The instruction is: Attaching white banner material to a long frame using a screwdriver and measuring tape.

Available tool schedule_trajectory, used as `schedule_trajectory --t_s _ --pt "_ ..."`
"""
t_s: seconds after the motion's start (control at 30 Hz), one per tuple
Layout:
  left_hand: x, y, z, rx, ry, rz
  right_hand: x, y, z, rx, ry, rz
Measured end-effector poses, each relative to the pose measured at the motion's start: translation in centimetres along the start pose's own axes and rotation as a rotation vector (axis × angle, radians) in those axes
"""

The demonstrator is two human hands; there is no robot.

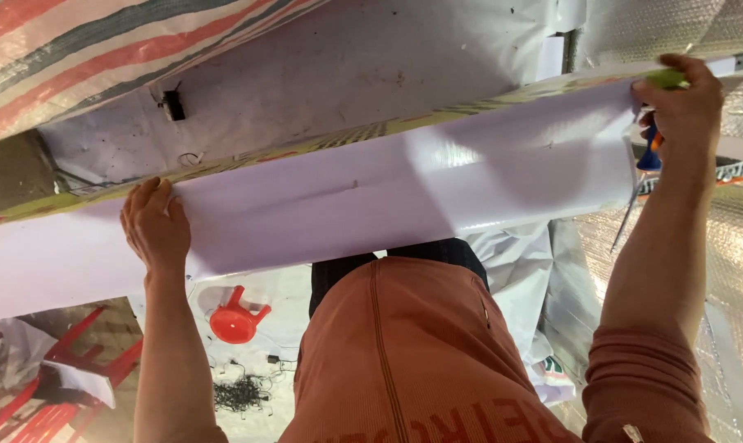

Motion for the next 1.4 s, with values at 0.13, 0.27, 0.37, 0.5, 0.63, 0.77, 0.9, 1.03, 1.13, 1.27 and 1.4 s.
schedule_trajectory --t_s 0.13,0.27,0.37,0.5,0.63,0.77,0.9,1.03,1.13,1.27,1.4 --pt "-1.5 -3.6 0.8 0.038 -0.037 0.144 0.0 -1.1 0.8 -0.004 0.022 0.021" --pt "-2.9 -12.8 1.6 -0.082 0.001 0.05 0.0 -1.1 1.0 -0.017 0.014 0.025" --pt "-1.0 -23.2 0.4 0.214 -0.024 -0.102 0.0 -0.3 0.5 0.019 0.025 -0.002" --pt "-4.7 -33.4 -2.9 0.591 0.041 -0.264 0.1 0.4 0.5 0.024 0.074 0.021" --pt "-4.7 -28.7 -7.5 0.546 -0.005 -0.295 -0.1 -0.5 1.3 0.005 0.078 0.039" --pt "-2.9 -22.1 -11.7 0.453 -0.105 -0.095 0.0 0.2 0.8 0.034 0.104 0.03" --pt "-0.5 -19.1 -13.3 0.424 -0.117 -0.045 -0.1 0.9 0.8 0.033 0.118 0.002" --pt "0.0 -18.7 -13.4 0.407 -0.116 -0.062 -2.1 2.4 -0.3 -0.008 0.146 -0.125" --pt "0.4 -18.2 -13.7 0.424 -0.128 -0.116 -6.0 0.2 -1.0 -0.008 -0.016 -0.131" --pt "1.0 -18.0 -13.8 0.46 -0.145 -0.166 -9.7 -5.2 -5.4 -0.315 -0.132 -0.398" --pt "1.1 -17.9 -13.9 0.476 -0.186 -0.186 -7.4 -11.2 -12.3 0.03 -0.139 -0.369"
Point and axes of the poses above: each hand's wrist, its own z-axis towards the middle knuckle, its own x-axis out of the palm, y = z × x, the point moved 7 cm from there along z, towards the middle knuckle, and after that the axes turned 9 degrees about z, right-handed, at the moved point
